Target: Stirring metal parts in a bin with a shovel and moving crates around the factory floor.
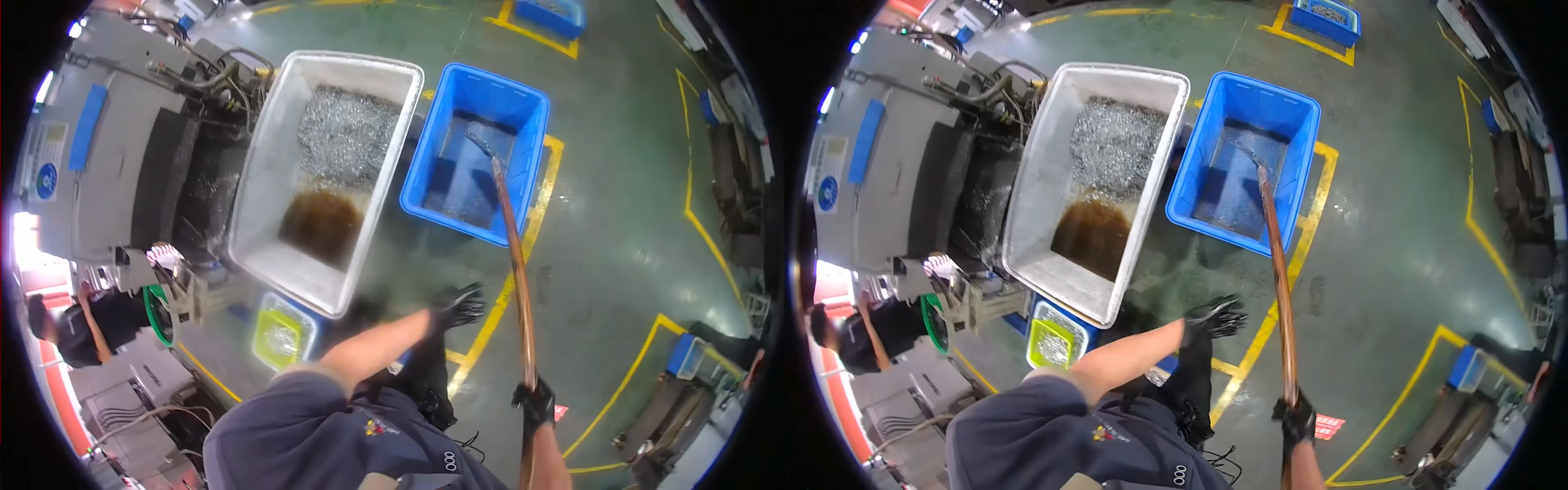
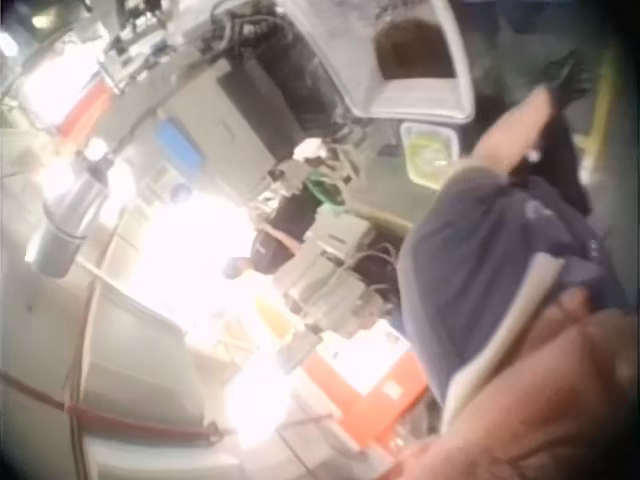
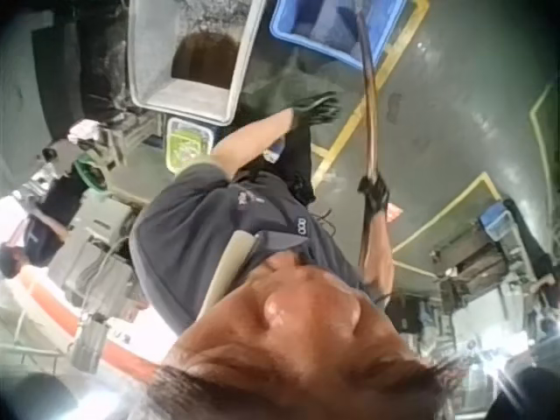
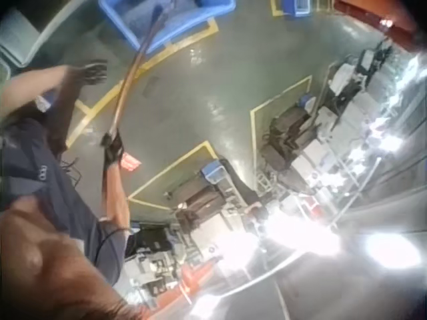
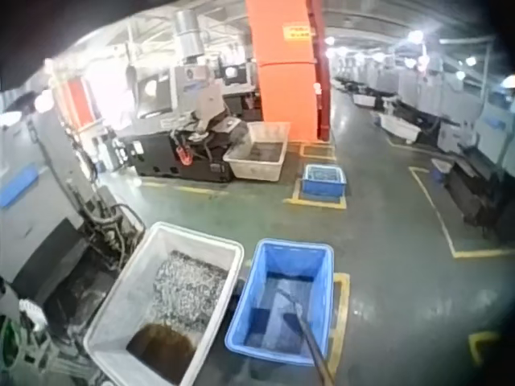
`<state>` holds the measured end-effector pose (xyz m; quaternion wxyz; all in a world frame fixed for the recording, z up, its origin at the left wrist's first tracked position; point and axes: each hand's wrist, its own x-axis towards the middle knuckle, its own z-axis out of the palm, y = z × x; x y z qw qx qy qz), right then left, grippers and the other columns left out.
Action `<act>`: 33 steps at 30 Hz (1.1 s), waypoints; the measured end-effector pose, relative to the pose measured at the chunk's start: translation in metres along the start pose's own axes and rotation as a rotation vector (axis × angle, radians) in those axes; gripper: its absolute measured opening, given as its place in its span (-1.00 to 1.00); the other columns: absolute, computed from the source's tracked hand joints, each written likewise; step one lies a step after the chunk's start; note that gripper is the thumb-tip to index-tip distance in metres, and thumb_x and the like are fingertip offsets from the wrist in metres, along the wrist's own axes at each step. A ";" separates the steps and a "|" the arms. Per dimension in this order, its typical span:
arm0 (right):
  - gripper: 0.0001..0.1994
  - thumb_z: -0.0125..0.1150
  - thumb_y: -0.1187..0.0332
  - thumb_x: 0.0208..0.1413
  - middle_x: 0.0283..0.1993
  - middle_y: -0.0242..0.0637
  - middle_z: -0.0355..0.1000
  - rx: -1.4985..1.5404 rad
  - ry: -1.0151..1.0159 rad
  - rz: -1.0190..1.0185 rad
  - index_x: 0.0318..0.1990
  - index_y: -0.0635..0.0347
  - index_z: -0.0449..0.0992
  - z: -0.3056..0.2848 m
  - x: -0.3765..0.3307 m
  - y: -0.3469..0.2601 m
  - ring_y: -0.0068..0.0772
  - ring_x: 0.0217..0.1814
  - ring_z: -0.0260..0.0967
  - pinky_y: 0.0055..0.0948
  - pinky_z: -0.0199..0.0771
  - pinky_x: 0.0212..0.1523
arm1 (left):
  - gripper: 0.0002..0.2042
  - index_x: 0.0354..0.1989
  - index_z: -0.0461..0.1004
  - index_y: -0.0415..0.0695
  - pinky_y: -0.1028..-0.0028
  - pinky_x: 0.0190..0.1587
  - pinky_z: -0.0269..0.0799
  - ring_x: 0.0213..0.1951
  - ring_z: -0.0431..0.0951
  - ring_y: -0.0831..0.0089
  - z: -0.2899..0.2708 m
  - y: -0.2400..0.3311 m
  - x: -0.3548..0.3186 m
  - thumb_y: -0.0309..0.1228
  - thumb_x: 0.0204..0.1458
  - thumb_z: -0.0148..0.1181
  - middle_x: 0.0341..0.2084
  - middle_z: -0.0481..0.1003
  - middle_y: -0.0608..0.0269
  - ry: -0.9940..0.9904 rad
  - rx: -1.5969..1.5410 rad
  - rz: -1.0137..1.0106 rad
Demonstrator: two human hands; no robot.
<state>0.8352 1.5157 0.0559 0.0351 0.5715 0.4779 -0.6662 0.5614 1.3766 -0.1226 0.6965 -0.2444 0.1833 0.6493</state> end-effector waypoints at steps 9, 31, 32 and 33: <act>-0.48 0.07 0.22 0.17 -0.26 -0.16 0.50 -0.034 -0.177 0.284 0.29 0.08 0.22 -0.098 -0.221 -0.034 -0.29 -0.35 0.46 -0.31 0.52 -0.29 | -0.80 -0.17 0.48 -0.07 0.34 -0.18 0.57 -0.31 0.59 0.34 0.205 -0.046 0.007 -0.28 0.11 0.18 -0.35 0.55 0.28 -0.080 -0.197 0.071; -0.67 0.18 0.10 -0.05 -0.32 -0.07 0.52 -1.740 -0.192 -0.276 -0.12 -0.05 0.56 0.221 -0.052 -0.092 0.06 -0.27 0.49 -0.10 0.49 -0.27 | -0.75 -0.19 0.42 0.08 0.18 -0.39 0.48 -0.46 0.53 0.17 -0.277 0.080 -0.085 -0.08 0.18 -0.09 -0.48 0.48 0.09 0.708 -0.625 0.646; -0.69 0.16 0.12 -0.03 -0.31 -0.07 0.52 -1.619 -0.268 -0.252 -0.13 -0.05 0.57 0.243 -0.052 -0.100 0.06 -0.25 0.49 -0.09 0.49 -0.24 | -0.75 -0.19 0.43 0.05 0.18 -0.34 0.47 -0.41 0.53 0.17 -0.282 0.081 -0.090 -0.09 0.18 -0.05 -0.44 0.50 0.12 0.660 -0.692 0.662; -0.69 0.16 0.12 -0.03 -0.31 -0.07 0.52 -1.646 -0.256 -0.239 -0.13 -0.05 0.57 0.250 -0.049 -0.100 0.06 -0.25 0.49 -0.09 0.49 -0.24 | -0.75 -0.19 0.43 0.05 0.18 -0.34 0.47 -0.41 0.53 0.17 -0.266 0.088 -0.085 -0.09 0.18 -0.05 -0.44 0.50 0.12 0.647 -0.716 0.643</act>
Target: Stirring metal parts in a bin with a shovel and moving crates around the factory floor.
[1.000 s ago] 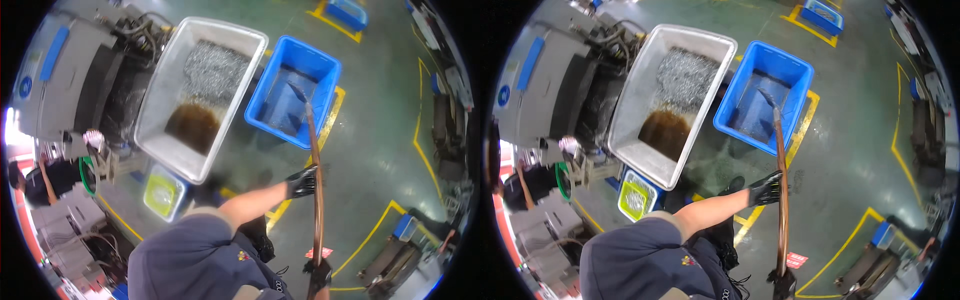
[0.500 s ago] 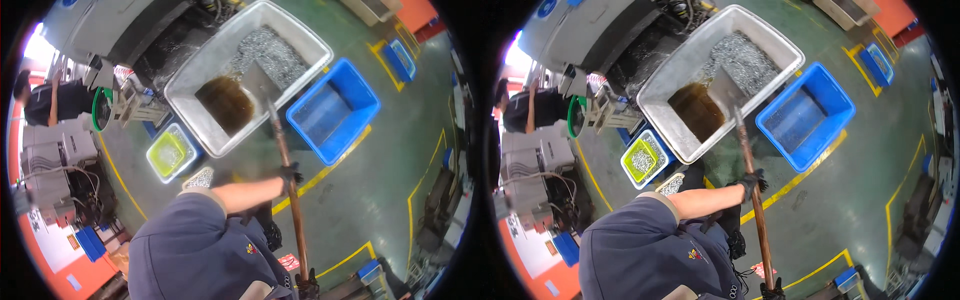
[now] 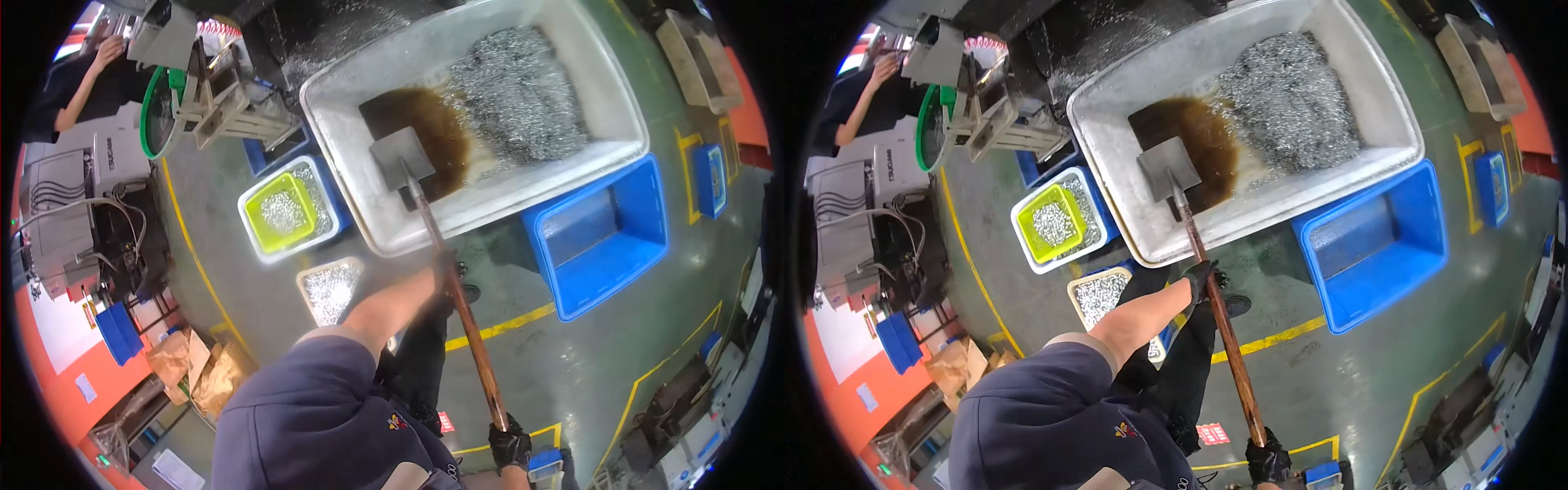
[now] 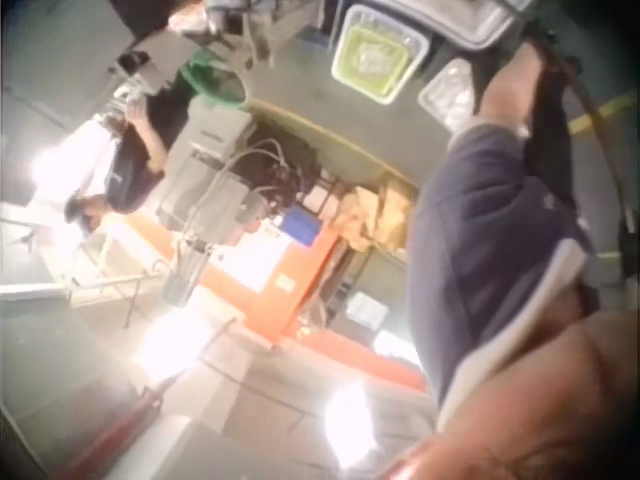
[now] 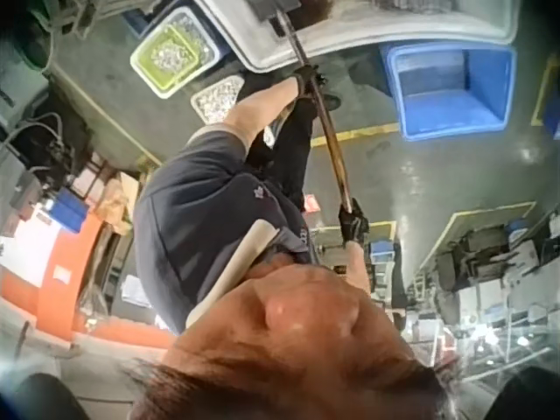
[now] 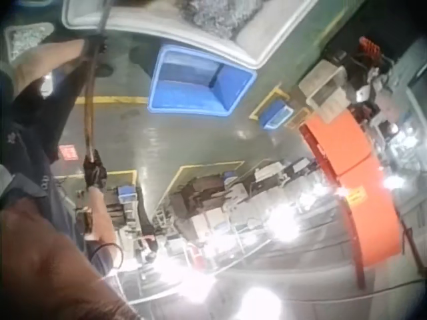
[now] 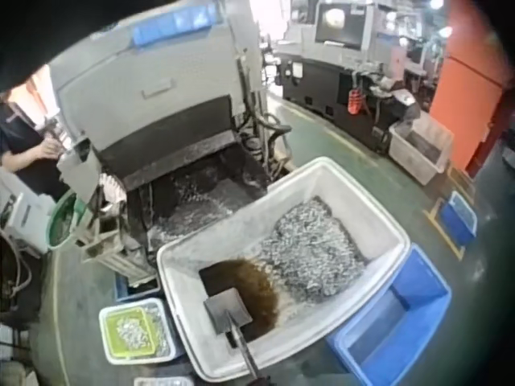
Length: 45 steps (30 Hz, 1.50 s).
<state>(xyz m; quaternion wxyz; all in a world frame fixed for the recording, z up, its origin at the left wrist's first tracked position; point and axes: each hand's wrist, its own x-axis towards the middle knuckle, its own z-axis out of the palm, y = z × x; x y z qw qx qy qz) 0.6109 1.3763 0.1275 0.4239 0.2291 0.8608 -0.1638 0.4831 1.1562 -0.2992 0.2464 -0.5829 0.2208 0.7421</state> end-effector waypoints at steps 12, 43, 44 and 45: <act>-0.75 0.13 0.19 0.02 -0.33 -0.05 0.52 -0.268 0.041 0.063 -0.18 0.01 0.56 0.050 0.093 -0.045 0.07 -0.24 0.48 -0.10 0.49 -0.22 | -0.39 -0.34 0.38 -0.18 0.33 -0.50 0.40 -0.59 0.44 0.28 0.033 0.062 -0.004 0.26 0.00 0.02 -0.60 0.41 0.20 -0.010 0.055 -0.274; -0.62 0.19 0.07 -0.01 -0.32 -0.05 0.53 -0.072 0.068 -0.111 -0.11 0.08 0.56 0.070 0.099 0.056 0.04 -0.24 0.49 -0.12 0.48 -0.21 | -0.32 -0.42 0.44 -0.20 0.19 -0.37 0.52 -0.54 0.49 0.19 0.062 0.006 -0.100 0.32 -0.25 0.24 -0.65 0.39 0.18 -0.072 -0.213 -0.186; -0.62 0.19 0.07 -0.01 -0.32 -0.05 0.53 -0.067 0.079 -0.139 -0.11 0.08 0.56 0.065 0.087 0.063 0.04 -0.24 0.49 -0.12 0.48 -0.21 | -0.32 -0.42 0.44 -0.20 0.19 -0.37 0.52 -0.54 0.49 0.19 0.056 0.000 -0.105 0.32 -0.25 0.24 -0.65 0.39 0.18 -0.084 -0.217 -0.158; -0.61 0.19 0.06 -0.01 -0.33 -0.06 0.53 -0.101 0.082 -0.118 -0.11 0.09 0.56 0.056 0.070 0.080 0.01 -0.26 0.50 -0.14 0.48 -0.21 | -0.33 -0.44 0.44 -0.20 0.20 -0.36 0.52 -0.53 0.50 0.18 0.067 -0.013 -0.120 0.31 -0.23 0.23 -0.64 0.41 0.17 -0.098 -0.176 -0.156</act>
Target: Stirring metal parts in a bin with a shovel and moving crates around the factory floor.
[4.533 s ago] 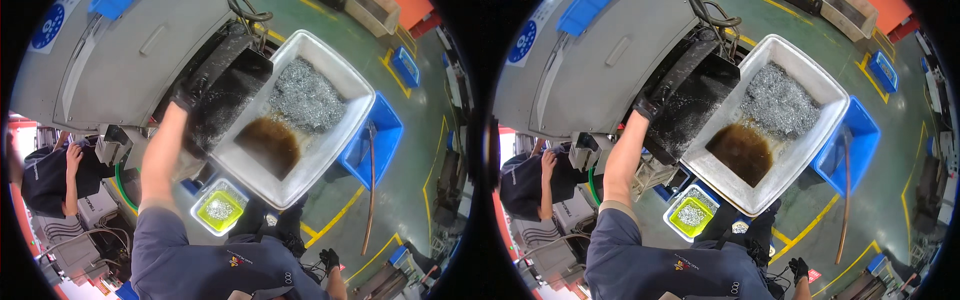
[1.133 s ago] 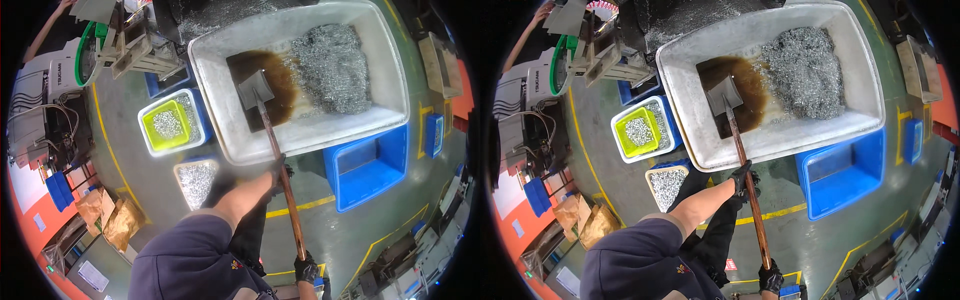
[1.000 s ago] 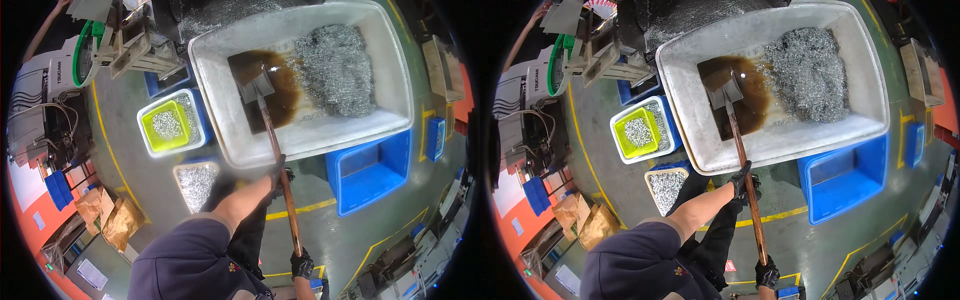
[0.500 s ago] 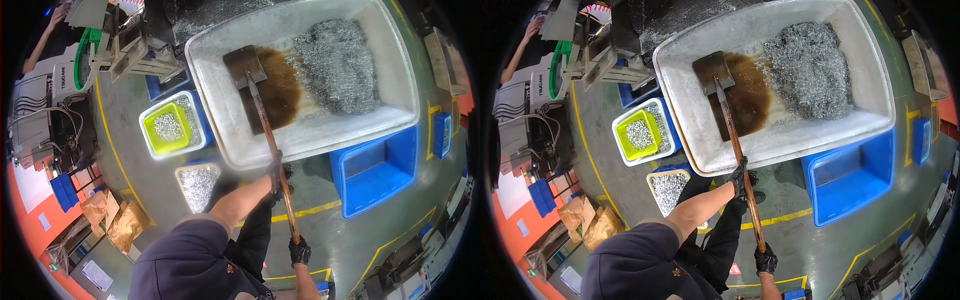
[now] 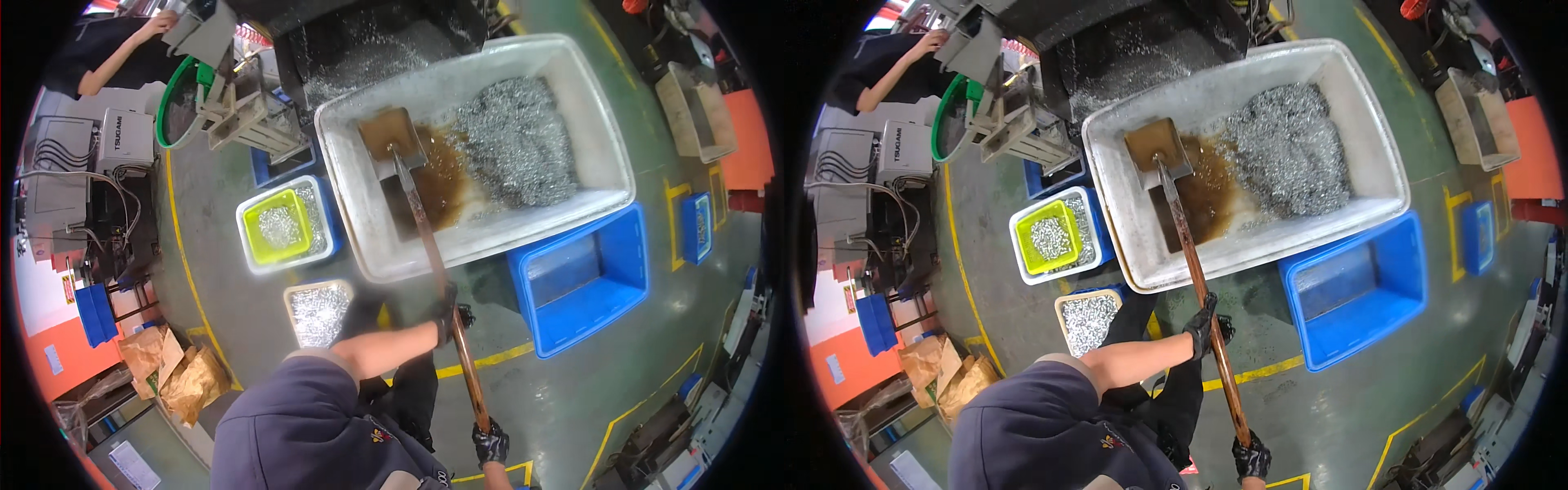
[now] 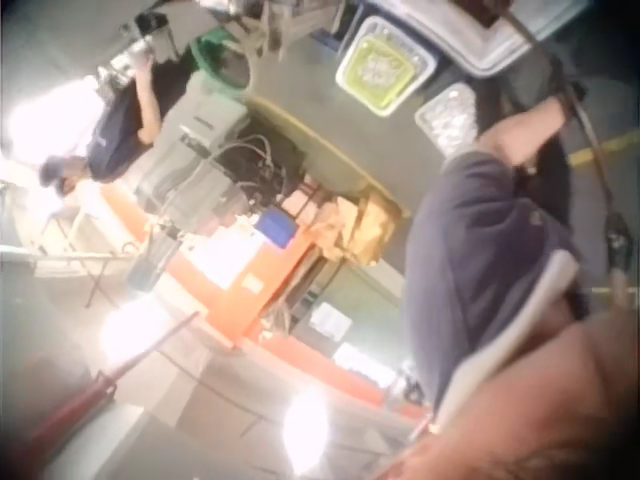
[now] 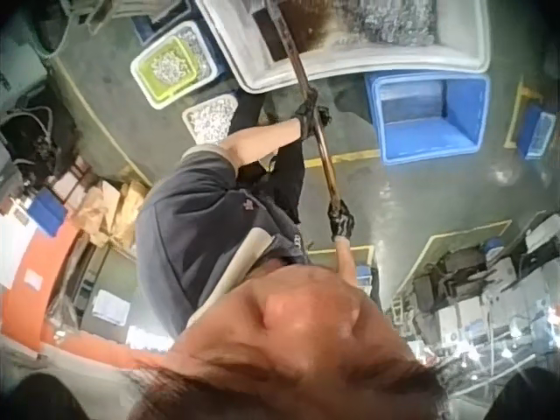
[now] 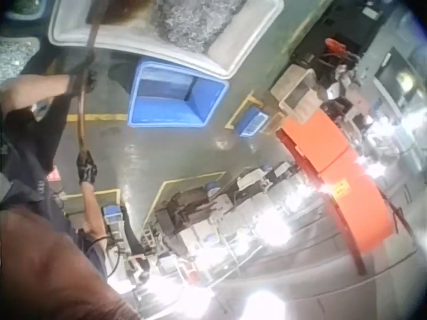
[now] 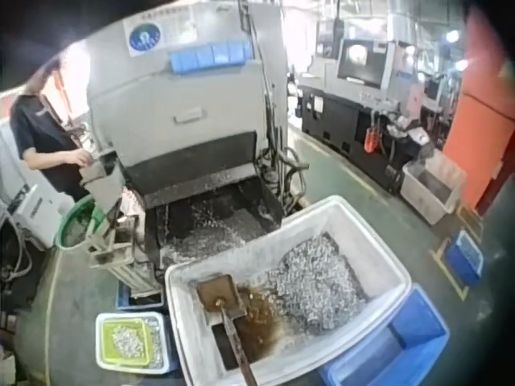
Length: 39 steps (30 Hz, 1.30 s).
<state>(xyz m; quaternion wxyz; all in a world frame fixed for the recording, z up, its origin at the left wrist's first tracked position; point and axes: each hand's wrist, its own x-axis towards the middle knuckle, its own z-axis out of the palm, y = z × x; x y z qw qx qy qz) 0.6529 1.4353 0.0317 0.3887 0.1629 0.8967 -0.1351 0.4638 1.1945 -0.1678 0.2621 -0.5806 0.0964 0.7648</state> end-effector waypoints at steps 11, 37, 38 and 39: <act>-0.65 0.30 0.30 -0.04 -0.40 -0.29 0.55 0.586 -0.062 0.299 -0.07 0.19 0.56 -0.240 -0.197 -0.070 -0.50 -0.43 0.46 -0.47 0.47 -0.40 | -0.53 -0.34 0.38 -0.18 0.23 -0.29 0.52 -0.42 0.54 0.20 0.091 -0.057 -0.186 0.08 0.08 0.07 -0.47 0.49 0.08 -0.273 0.145 -0.186; -0.69 0.21 0.14 -0.03 -0.47 -0.16 0.51 -0.246 -0.021 0.032 -0.20 0.12 0.56 -0.246 -0.173 -0.082 -0.28 -0.51 0.51 -0.30 0.50 -0.43 | -0.65 -0.40 0.46 -0.15 0.19 -0.21 0.53 -0.37 0.57 0.17 0.078 -0.034 -0.169 -0.05 0.06 0.12 -0.47 0.52 0.14 -0.481 0.017 -0.206; -0.66 0.16 0.05 -0.05 -0.42 -0.12 0.52 -0.243 -0.013 0.192 -0.16 -0.02 0.56 -0.239 -0.177 -0.140 -0.22 -0.43 0.53 -0.24 0.49 -0.34 | -0.65 -0.38 0.45 -0.15 0.20 -0.21 0.53 -0.36 0.57 0.17 0.066 -0.035 -0.151 -0.06 0.08 0.10 -0.45 0.52 0.14 -0.358 0.026 -0.206; -0.66 0.18 0.07 -0.05 -0.39 -0.14 0.53 -0.375 0.114 0.045 -0.15 -0.01 0.56 -0.222 -0.167 -0.138 -0.12 -0.34 0.53 -0.19 0.48 -0.29 | -0.64 -0.36 0.45 -0.16 0.22 -0.20 0.53 -0.36 0.57 0.18 0.058 -0.036 -0.138 -0.06 0.10 0.07 -0.43 0.53 0.15 -0.248 0.039 -0.210</act>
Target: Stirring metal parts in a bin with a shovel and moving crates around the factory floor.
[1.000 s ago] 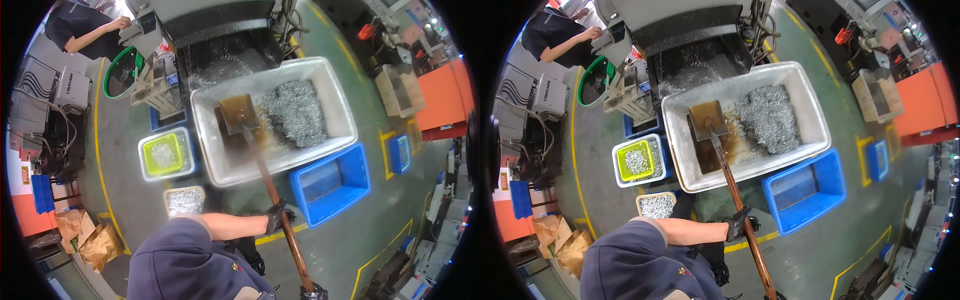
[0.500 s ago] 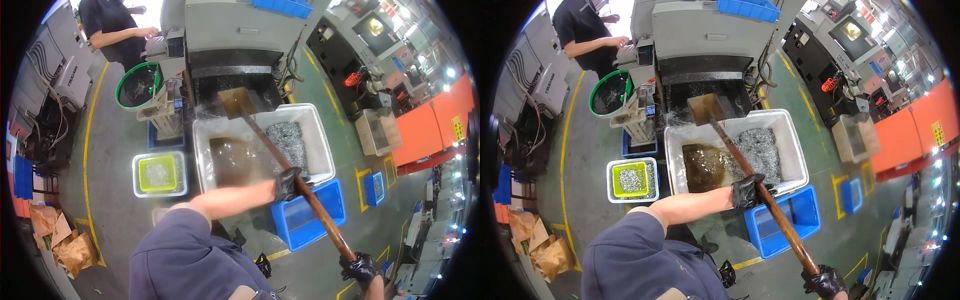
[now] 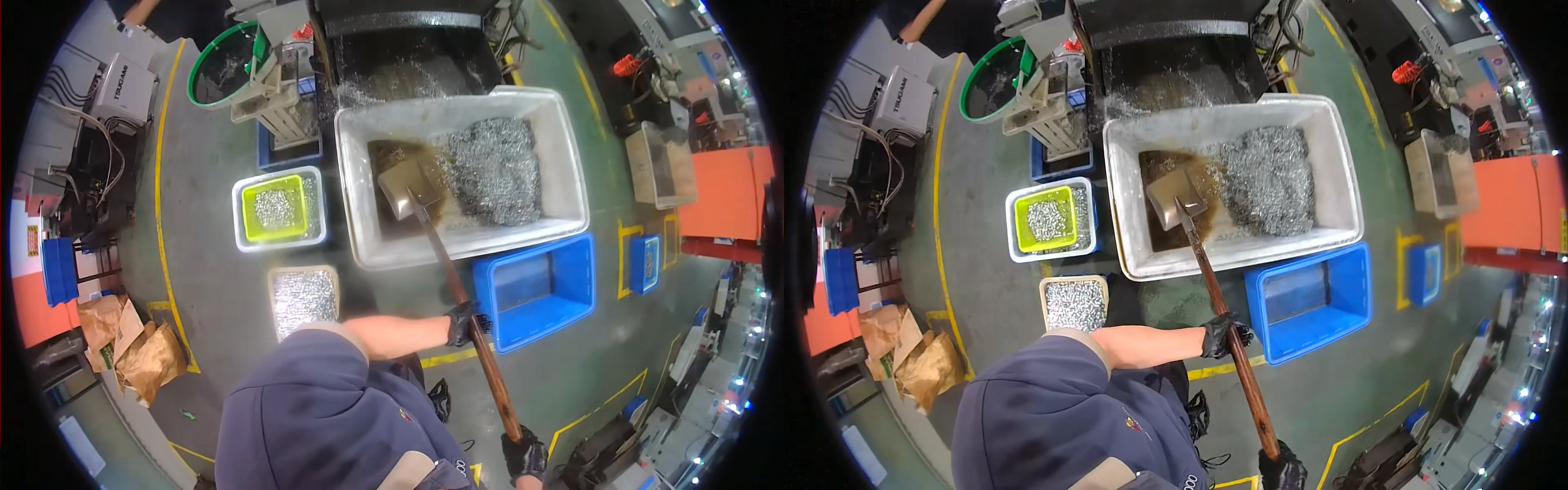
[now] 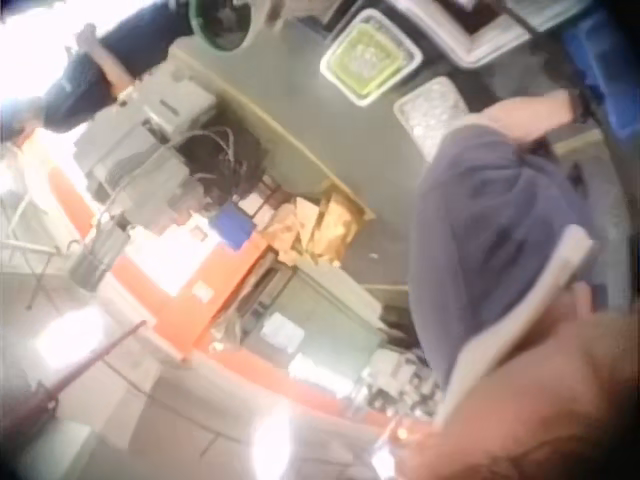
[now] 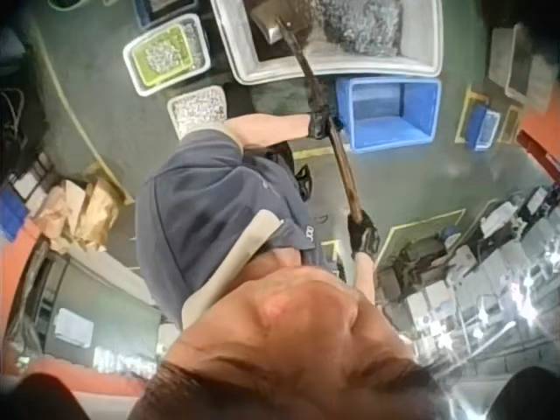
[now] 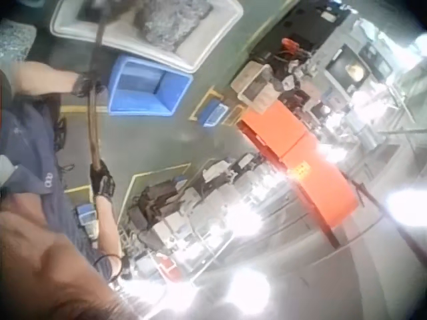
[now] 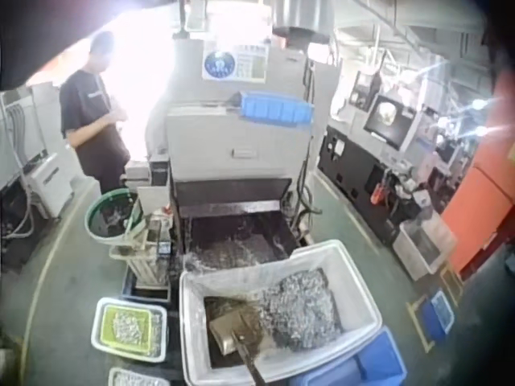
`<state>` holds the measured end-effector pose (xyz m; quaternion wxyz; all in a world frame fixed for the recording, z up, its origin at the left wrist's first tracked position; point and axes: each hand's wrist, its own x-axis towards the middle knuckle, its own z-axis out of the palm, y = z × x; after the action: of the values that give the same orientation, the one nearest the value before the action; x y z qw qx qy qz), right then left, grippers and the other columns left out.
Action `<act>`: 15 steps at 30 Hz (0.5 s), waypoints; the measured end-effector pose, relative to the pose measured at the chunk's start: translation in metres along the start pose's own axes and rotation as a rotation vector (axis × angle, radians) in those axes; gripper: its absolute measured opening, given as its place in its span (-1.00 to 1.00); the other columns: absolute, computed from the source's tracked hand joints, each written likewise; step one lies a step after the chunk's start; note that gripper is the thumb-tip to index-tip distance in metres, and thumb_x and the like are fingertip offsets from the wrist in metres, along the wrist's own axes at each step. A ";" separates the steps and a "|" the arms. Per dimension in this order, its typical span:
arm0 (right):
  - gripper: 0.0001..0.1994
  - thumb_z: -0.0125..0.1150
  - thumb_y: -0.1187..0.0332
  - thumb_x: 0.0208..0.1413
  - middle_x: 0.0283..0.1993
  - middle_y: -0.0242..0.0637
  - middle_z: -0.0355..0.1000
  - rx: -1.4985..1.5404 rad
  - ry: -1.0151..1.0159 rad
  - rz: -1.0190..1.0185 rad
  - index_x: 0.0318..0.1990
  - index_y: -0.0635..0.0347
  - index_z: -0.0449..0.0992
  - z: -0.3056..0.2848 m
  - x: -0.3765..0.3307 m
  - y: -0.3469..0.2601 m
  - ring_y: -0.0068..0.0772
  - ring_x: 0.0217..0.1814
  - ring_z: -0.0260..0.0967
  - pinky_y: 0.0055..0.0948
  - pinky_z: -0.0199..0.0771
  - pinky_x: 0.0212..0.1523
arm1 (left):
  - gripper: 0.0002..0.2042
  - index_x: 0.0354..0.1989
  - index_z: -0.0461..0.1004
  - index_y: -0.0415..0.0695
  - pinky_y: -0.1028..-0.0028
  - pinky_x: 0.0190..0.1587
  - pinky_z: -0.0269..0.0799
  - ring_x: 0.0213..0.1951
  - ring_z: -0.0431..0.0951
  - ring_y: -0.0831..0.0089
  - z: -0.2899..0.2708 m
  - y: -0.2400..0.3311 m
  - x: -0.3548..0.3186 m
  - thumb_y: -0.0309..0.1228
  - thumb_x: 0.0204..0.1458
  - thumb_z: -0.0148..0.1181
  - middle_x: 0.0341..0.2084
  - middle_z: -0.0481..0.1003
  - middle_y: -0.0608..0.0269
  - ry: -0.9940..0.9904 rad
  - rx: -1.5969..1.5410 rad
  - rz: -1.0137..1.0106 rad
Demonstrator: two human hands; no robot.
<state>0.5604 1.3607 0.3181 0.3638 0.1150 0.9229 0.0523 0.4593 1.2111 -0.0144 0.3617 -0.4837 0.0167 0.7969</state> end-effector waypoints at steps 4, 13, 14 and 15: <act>-0.64 0.18 0.06 -0.06 -0.30 -0.13 0.54 -0.012 -0.096 0.074 -0.12 -0.05 0.56 0.032 0.050 0.008 0.02 -0.23 0.49 -0.11 0.47 -0.20 | -0.74 -0.26 0.37 -0.18 0.30 -0.29 0.55 -0.47 0.52 0.28 -0.023 0.006 0.042 -0.20 0.16 -0.04 -0.51 0.49 0.17 0.105 -0.031 -0.177; -0.68 0.17 0.07 -0.02 -0.28 -0.08 0.52 -0.005 -0.160 0.068 -0.16 -0.01 0.57 0.090 0.135 -0.036 0.05 -0.20 0.47 -0.10 0.47 -0.20 | -0.69 -0.31 0.39 -0.12 0.24 -0.30 0.57 -0.42 0.58 0.21 -0.074 0.062 0.130 -0.08 0.11 0.10 -0.49 0.49 0.18 0.168 -0.046 -0.030; -0.69 0.18 0.08 -0.02 -0.28 -0.07 0.52 0.030 -0.153 0.070 -0.17 -0.01 0.57 0.105 0.139 -0.033 0.06 -0.21 0.47 -0.10 0.47 -0.20 | -0.71 -0.25 0.36 -0.08 0.22 -0.36 0.57 -0.45 0.57 0.22 -0.078 0.064 0.136 -0.10 0.15 0.05 -0.54 0.46 0.21 0.145 -0.008 -0.034; -0.68 0.19 0.08 -0.02 -0.29 -0.06 0.52 0.034 -0.150 0.049 -0.16 0.00 0.56 0.124 0.145 -0.030 0.07 -0.22 0.47 -0.10 0.47 -0.21 | -0.71 -0.25 0.36 -0.08 0.22 -0.36 0.57 -0.45 0.57 0.22 -0.088 0.069 0.141 -0.10 0.15 0.05 -0.54 0.46 0.21 0.152 -0.011 -0.036</act>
<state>0.5375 1.3691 0.1264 0.4284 0.1475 0.8907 0.0367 0.4472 1.2064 -0.1936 0.3710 -0.5449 0.0312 0.7513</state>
